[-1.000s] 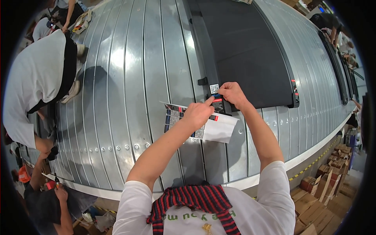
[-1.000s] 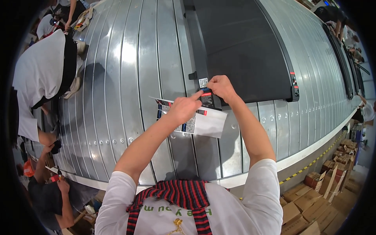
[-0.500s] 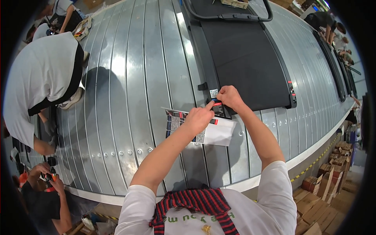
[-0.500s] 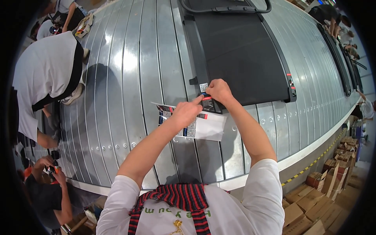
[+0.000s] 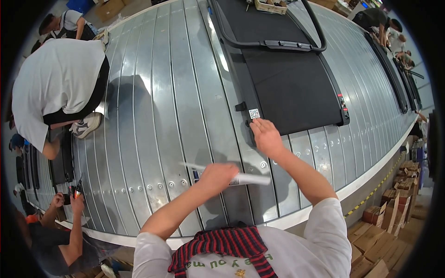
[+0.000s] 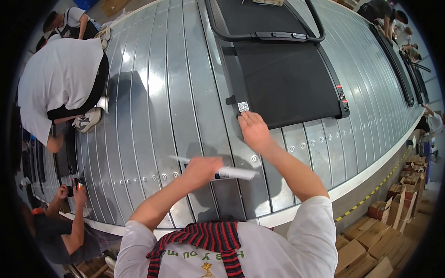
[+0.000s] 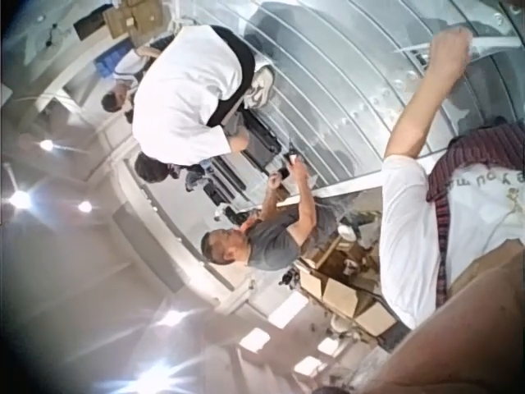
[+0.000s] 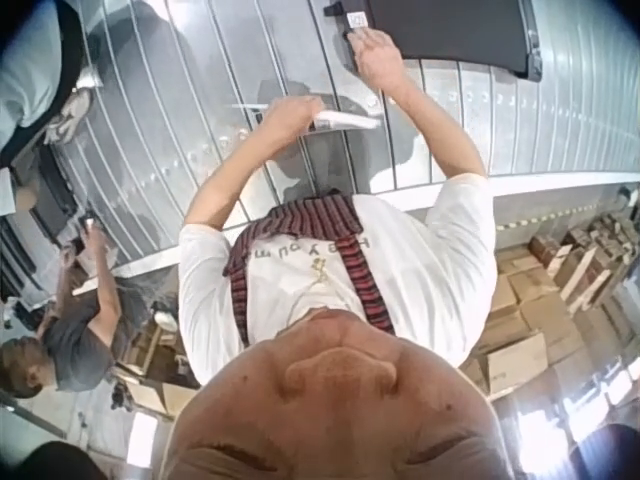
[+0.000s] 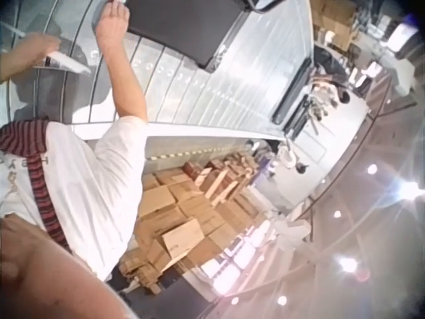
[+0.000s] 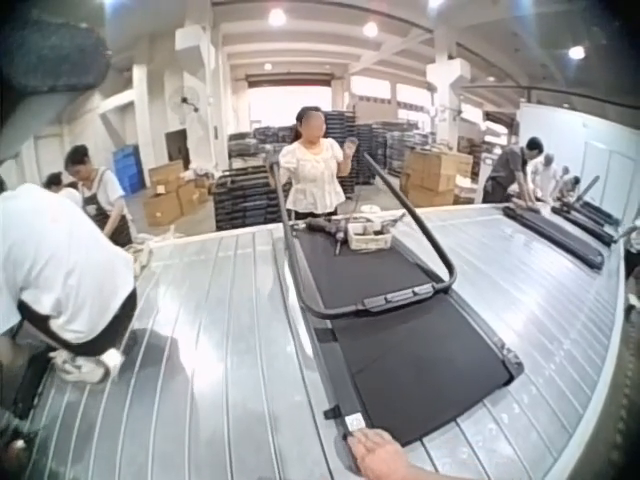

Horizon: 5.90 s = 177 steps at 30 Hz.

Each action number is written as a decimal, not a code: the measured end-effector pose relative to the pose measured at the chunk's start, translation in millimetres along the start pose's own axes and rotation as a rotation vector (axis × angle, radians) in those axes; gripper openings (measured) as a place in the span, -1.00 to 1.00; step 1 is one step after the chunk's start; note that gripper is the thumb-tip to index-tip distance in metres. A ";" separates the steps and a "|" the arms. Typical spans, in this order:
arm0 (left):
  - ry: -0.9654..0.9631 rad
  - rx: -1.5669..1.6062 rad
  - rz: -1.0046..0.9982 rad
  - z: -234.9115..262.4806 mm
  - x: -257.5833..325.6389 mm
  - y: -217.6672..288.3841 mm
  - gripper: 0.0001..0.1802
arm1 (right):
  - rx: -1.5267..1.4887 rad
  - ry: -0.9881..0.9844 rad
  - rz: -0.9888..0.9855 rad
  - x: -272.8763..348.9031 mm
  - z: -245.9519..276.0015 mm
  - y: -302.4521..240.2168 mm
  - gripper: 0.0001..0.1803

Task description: Apply product labels and stickers to treadmills on a factory assembly line.

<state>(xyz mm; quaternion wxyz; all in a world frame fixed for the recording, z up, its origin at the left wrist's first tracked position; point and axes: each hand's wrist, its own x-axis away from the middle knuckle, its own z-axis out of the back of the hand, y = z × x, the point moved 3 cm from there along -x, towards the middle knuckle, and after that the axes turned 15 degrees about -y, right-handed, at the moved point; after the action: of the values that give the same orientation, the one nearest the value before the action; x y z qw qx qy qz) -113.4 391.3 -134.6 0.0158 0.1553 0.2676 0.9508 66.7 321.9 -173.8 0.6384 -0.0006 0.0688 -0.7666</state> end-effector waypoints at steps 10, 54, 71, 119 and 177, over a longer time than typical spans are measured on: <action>0.143 0.230 -0.010 0.8 113.0 63.8 -0.75 | 0.032 -0.027 -0.221 -26.9 -9.5 7.0 -0.46; 0.965 1.496 0.166 -19.0 253.4 54.7 -0.65 | -1.823 -0.363 0.040 87.6 53.6 -202.8 -0.63; 1.059 1.551 0.155 -29.6 320.8 14.1 -0.66 | -1.377 -0.101 0.095 49.6 107.0 -360.7 -0.85; 1.034 0.986 0.082 -10.9 370.4 -32.2 -0.70 | -1.451 0.168 -0.167 33.9 90.0 -397.9 -0.79; 1.553 0.073 1.484 -300.3 469.1 418.5 -0.71 | -0.404 -1.286 1.576 322.1 153.8 -589.1 -0.33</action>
<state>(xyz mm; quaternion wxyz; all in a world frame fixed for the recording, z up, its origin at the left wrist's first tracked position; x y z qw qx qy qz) -628.6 -65.3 -27.9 -0.7445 -0.3672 0.0714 0.5530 -555.8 93.8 13.1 0.8631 -0.4715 -0.1768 0.0395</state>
